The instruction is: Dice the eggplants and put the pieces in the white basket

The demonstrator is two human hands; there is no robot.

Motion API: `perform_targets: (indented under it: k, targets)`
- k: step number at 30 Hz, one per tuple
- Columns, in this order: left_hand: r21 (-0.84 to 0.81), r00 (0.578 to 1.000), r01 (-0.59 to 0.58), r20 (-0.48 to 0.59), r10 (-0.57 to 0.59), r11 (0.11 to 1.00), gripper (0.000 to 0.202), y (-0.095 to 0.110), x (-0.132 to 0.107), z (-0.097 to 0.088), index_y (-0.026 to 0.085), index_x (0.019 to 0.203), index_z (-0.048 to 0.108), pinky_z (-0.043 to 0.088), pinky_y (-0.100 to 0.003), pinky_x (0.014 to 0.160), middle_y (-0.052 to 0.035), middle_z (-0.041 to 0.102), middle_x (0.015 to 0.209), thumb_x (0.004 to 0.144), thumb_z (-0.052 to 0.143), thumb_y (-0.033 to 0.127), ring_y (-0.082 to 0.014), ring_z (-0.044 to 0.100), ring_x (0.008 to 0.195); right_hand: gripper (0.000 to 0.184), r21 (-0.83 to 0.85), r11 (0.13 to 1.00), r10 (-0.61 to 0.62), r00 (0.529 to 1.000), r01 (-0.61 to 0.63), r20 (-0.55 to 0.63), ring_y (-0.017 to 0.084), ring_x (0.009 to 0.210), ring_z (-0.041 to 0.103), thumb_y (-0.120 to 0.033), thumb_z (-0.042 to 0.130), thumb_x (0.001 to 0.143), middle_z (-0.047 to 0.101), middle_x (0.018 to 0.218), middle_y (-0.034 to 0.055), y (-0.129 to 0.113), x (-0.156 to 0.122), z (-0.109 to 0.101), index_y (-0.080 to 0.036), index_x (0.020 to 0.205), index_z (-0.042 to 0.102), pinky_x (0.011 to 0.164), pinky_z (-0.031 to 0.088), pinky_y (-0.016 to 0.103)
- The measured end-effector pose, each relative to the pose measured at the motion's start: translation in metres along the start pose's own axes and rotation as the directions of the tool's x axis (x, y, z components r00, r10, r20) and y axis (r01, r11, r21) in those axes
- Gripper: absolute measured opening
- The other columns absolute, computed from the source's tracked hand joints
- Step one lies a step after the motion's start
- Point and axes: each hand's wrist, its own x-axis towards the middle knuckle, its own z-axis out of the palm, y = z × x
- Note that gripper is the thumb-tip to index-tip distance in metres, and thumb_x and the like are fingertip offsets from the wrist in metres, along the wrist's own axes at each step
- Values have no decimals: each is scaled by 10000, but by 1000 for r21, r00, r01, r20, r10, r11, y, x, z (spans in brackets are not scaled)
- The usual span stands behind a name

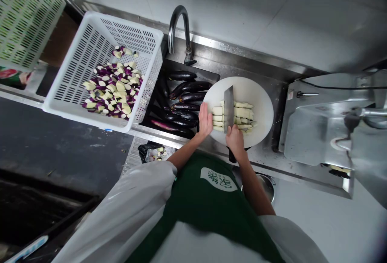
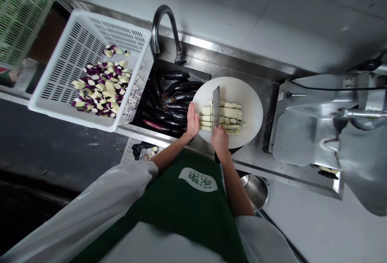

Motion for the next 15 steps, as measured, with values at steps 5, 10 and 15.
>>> perform_targets:
  k: [5,10,15]
  targets:
    - [78,999,-20,36,17,997,642,2,-2,3,226,1682,112,136,-484,1323,-78,146,1742,1093,135,481,-213,88,1622,320,5,1000,-19,999,19,26,264,883,708,-238,346,1072,728,943,180,-22,-23,5,-77,1170,605,755,460,316]
    - [241,984,-69,175,26,968,614,5,3,15,240,1679,156,132,-532,1313,-54,160,1739,1089,205,402,-227,83,1622,281,13,1000,-12,996,11,88,266,917,719,-200,375,1063,732,978,192,-28,-22,19,-69,1176,596,778,471,313]
    - [297,980,-89,198,30,951,606,1,3,18,197,1664,219,109,-521,1319,-62,219,1725,1078,197,350,-216,121,1617,292,29,999,-39,996,37,84,257,973,710,-196,359,1062,737,1018,190,-28,-7,33,-87,1146,616,771,461,291]
